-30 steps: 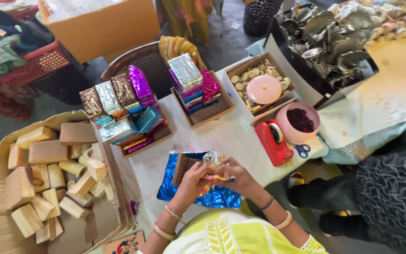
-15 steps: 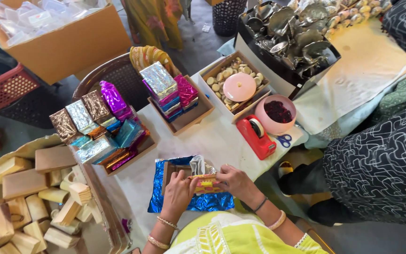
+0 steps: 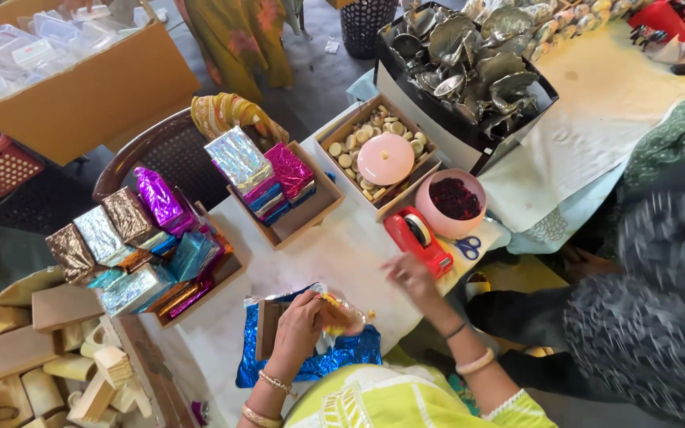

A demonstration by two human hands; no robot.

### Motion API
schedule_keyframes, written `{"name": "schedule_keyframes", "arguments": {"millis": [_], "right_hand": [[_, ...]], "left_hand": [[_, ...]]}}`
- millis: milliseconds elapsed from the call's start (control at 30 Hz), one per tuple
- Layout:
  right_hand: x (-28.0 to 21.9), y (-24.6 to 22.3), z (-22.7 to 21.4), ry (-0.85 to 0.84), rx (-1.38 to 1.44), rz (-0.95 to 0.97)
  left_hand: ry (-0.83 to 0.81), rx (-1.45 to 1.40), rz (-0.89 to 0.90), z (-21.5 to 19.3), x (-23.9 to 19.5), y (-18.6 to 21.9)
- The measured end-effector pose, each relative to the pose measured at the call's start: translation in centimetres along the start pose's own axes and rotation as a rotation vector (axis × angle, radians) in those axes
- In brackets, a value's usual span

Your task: Wrapping rectangular items, likely soap bars, in colored foil and decorative plastic.

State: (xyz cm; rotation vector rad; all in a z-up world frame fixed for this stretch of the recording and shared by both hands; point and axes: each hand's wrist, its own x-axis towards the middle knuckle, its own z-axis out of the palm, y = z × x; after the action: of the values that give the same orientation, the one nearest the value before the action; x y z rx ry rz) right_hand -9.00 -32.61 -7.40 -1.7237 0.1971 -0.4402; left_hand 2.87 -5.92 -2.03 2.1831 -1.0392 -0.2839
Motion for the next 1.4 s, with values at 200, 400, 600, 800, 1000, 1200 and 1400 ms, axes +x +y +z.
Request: {"name": "schedule_keyframes", "arguments": {"millis": [200,400,600,800,1000,1200,1400], "right_hand": [[6.7,7.2,-10.9,0.506,-0.403,0.125],[11.1,23.8,-20.2,0.448,-0.682,0.152],[14.6,26.1,-20.5,0.298,-1.240,0.214],[14.5,29.0,-21.2,0.207,-0.843,0.334],[14.0,18.6,-20.5,0.305,-0.469,0.286],[12.8,17.4,-23.0,0.379,-0.083,0.347],[13.1,12.3,-23.2,0.338,0.332,0.278]], "left_hand": [[0.057,-0.043,0.101,1.1,2.8,-0.3],[-0.087,-0.014,-0.029,1.7,5.7,0.5],[-0.127,-0.003,-0.075,3.4,7.9,-0.1],[-0.104,-0.027,-0.062,4.9,9.2,-1.1],[-0.149,-0.100,-0.146,4.8,10.8,-0.1],[-0.126,-0.197,-0.115,7.0,11.6,-1.1],[-0.130,-0.207,-0.111,8.6,12.4,-1.5]]}}
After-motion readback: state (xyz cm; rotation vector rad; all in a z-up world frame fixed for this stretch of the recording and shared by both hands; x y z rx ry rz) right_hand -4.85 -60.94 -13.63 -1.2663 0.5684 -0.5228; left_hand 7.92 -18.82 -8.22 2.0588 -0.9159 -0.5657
